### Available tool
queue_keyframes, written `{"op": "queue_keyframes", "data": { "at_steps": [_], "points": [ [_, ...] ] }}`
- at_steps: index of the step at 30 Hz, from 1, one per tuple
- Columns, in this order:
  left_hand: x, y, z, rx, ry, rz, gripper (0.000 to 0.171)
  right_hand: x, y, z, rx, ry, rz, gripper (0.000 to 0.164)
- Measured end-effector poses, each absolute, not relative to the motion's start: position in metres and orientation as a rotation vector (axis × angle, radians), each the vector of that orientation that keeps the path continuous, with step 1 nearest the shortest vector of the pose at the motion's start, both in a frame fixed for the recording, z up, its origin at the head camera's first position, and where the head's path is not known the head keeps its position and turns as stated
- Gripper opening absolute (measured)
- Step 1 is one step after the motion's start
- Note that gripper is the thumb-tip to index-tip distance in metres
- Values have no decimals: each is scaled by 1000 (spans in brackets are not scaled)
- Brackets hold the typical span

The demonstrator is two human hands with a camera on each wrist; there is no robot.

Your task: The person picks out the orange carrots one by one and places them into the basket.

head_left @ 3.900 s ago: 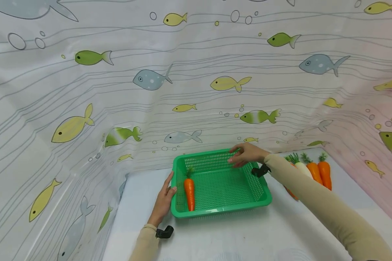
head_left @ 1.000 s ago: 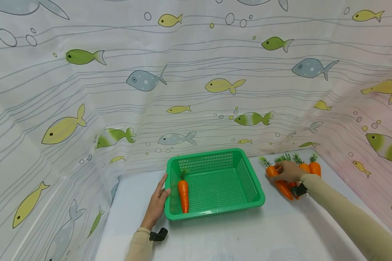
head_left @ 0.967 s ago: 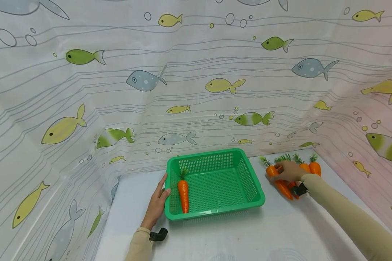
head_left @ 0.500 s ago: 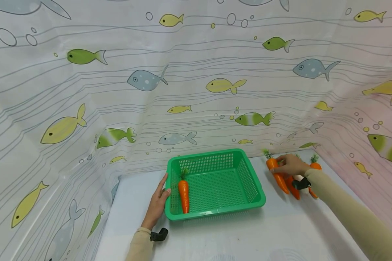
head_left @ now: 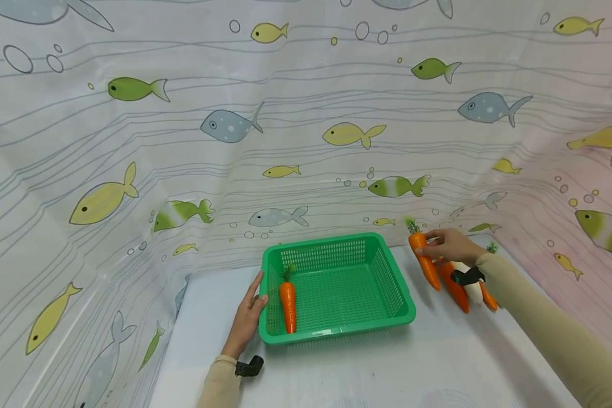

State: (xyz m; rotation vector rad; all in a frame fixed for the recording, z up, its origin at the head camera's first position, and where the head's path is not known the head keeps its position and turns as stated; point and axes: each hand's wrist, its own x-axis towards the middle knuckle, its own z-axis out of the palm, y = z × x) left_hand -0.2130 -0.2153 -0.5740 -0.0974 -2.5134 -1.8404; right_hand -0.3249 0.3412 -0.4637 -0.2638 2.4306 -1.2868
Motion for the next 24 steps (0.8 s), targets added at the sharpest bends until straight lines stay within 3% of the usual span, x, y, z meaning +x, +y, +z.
{"op": "queue_keyframes", "data": {
  "at_steps": [24],
  "points": [
    [-215, -215, -571, -75, -2525, -1848, 60, -324, 278, -428, -379, 2302, -1374, 78]
  ]
}}
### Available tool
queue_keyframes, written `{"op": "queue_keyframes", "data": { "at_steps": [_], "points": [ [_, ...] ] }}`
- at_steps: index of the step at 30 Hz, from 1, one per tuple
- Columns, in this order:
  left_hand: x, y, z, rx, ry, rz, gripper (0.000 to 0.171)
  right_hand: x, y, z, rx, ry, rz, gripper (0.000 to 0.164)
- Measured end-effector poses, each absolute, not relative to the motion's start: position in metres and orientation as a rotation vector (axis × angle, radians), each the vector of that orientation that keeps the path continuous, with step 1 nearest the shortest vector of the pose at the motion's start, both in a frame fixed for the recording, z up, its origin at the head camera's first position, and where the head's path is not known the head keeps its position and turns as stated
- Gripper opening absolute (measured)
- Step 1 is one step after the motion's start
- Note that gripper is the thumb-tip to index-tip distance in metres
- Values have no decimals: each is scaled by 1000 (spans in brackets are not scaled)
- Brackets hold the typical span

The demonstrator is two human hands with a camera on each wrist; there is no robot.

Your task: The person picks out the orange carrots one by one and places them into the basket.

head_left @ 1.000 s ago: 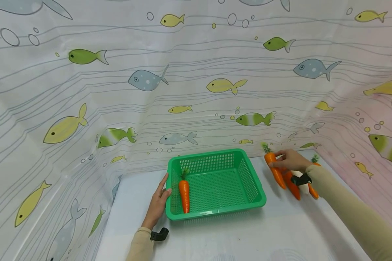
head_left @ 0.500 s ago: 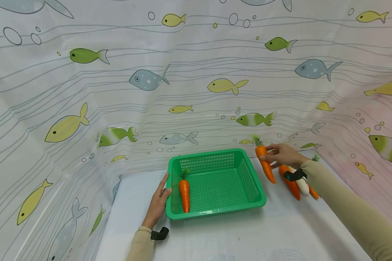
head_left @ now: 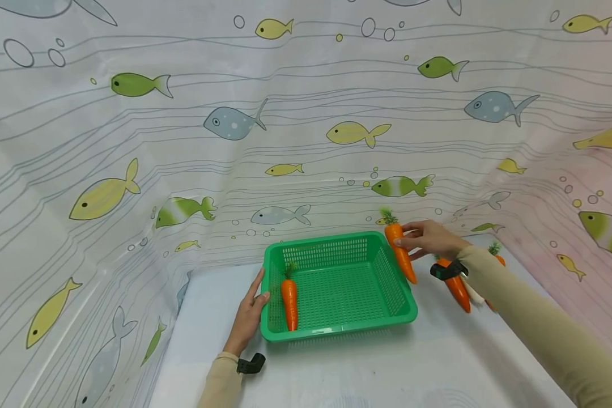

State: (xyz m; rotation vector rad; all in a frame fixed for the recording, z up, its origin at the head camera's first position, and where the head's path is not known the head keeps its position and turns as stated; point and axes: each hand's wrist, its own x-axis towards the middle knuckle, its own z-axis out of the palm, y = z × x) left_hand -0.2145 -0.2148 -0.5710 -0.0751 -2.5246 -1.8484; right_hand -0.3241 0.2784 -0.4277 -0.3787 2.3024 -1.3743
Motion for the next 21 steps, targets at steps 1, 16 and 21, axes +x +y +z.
{"op": "queue_keyframes", "data": {
  "at_steps": [1, 16, 21],
  "points": [
    [-215, -215, -571, -73, -2523, -1853, 60, -325, 276, -428, -379, 2299, -1374, 78],
    [-213, -214, -570, -53, -2524, -1862, 60, -339, 219, -441, -487, 2206, -1425, 65],
    [-214, -214, -569, -62, -2513, -1868, 60, -343, 198, -454, -498, 2141, -1448, 66]
  ]
}}
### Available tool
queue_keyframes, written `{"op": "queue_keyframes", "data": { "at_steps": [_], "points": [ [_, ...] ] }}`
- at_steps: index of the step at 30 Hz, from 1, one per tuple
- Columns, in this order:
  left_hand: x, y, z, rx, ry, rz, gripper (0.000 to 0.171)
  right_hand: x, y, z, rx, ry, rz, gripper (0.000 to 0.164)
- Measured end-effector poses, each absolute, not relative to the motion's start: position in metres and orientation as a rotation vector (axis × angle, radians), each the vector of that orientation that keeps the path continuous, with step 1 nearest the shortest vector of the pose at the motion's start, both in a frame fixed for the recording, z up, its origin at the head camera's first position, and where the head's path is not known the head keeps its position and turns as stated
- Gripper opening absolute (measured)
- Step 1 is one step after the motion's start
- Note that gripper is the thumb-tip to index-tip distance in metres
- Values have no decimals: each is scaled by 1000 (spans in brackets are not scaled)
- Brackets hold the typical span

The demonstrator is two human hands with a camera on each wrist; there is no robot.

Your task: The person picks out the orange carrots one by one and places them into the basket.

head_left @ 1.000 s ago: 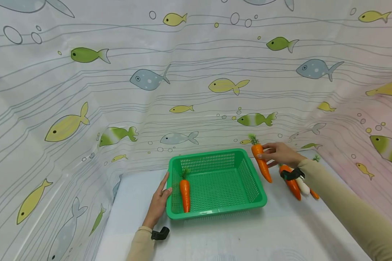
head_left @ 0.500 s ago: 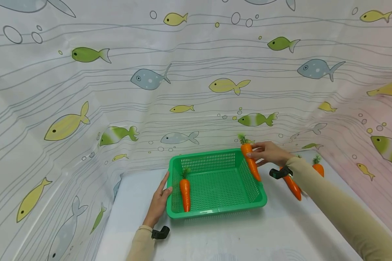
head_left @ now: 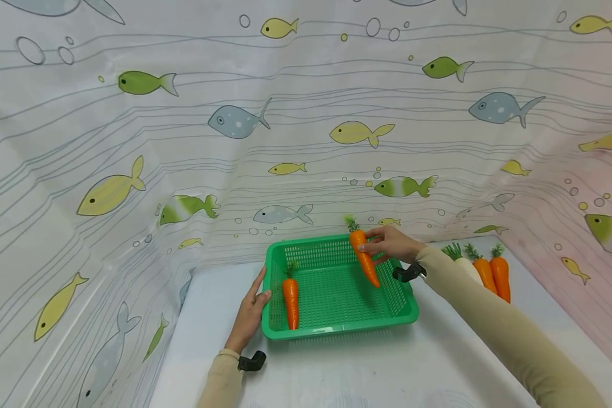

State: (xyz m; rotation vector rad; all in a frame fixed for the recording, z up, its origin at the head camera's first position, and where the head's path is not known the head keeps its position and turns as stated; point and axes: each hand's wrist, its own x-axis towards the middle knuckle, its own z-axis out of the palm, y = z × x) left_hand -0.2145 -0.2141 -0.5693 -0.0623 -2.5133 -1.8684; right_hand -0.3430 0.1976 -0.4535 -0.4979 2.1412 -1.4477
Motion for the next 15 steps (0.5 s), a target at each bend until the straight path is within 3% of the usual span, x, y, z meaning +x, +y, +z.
{"op": "queue_keyframes", "data": {
  "at_steps": [15],
  "points": [
    [-214, -214, -573, -52, -2484, -1890, 62, -353, 149, -481, -463, 1978, -1483, 70]
  ]
}}
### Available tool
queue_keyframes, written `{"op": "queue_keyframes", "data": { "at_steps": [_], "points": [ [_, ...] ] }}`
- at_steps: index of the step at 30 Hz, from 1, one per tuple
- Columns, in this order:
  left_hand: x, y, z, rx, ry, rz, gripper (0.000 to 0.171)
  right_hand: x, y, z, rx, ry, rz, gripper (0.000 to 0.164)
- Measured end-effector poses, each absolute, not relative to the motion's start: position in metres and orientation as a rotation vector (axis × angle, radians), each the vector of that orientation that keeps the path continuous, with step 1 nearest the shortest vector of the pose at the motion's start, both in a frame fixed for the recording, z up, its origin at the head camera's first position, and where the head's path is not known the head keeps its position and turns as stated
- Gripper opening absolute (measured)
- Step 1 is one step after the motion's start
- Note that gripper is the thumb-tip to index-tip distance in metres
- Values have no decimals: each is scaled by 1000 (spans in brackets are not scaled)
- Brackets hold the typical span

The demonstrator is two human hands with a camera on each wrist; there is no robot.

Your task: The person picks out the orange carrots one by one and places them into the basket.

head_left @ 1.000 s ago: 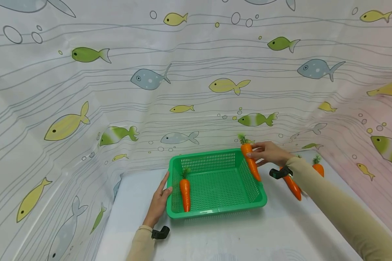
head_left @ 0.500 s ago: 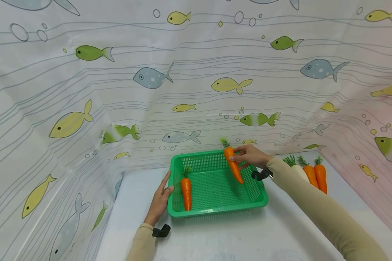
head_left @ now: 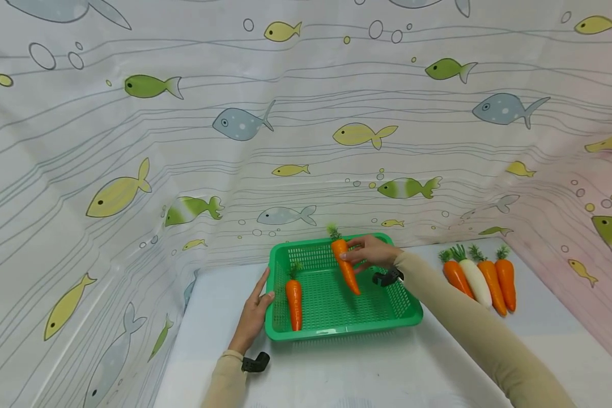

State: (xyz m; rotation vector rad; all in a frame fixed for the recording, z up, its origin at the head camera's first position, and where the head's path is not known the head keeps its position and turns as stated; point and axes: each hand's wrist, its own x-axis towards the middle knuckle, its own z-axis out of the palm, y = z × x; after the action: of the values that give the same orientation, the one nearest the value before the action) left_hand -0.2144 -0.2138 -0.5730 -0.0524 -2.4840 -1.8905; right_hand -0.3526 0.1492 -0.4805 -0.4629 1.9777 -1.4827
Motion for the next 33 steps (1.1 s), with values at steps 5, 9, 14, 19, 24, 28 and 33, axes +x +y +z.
{"op": "queue_keyframes", "data": {
  "at_steps": [5, 9, 14, 19, 24, 28, 33],
  "points": [
    [-212, -216, -573, -57, -2487, -1912, 61, -355, 140, -490, -459, 1950, -1487, 71],
    [-213, -217, -572, -53, -2494, -1906, 61, -356, 132, -498, -440, 1919, -1476, 73],
    [-215, -218, -573, -35, -2508, -1875, 60, -354, 121, -506, -448, 1883, -1454, 73],
    [-216, -217, -574, -22, -2498, -1898, 60, -351, 114, -515, -455, 1860, -1420, 71],
    [-216, -217, -573, -27, -2484, -1915, 60, -352, 110, -521, -444, 1840, -1398, 72],
    [-215, -217, -570, -29, -2474, -1927, 60, -351, 106, -526, -419, 1815, -1377, 71],
    [-216, -215, -571, -35, -2476, -1919, 60, -348, 99, -534, -414, 1791, -1344, 68]
  ]
}}
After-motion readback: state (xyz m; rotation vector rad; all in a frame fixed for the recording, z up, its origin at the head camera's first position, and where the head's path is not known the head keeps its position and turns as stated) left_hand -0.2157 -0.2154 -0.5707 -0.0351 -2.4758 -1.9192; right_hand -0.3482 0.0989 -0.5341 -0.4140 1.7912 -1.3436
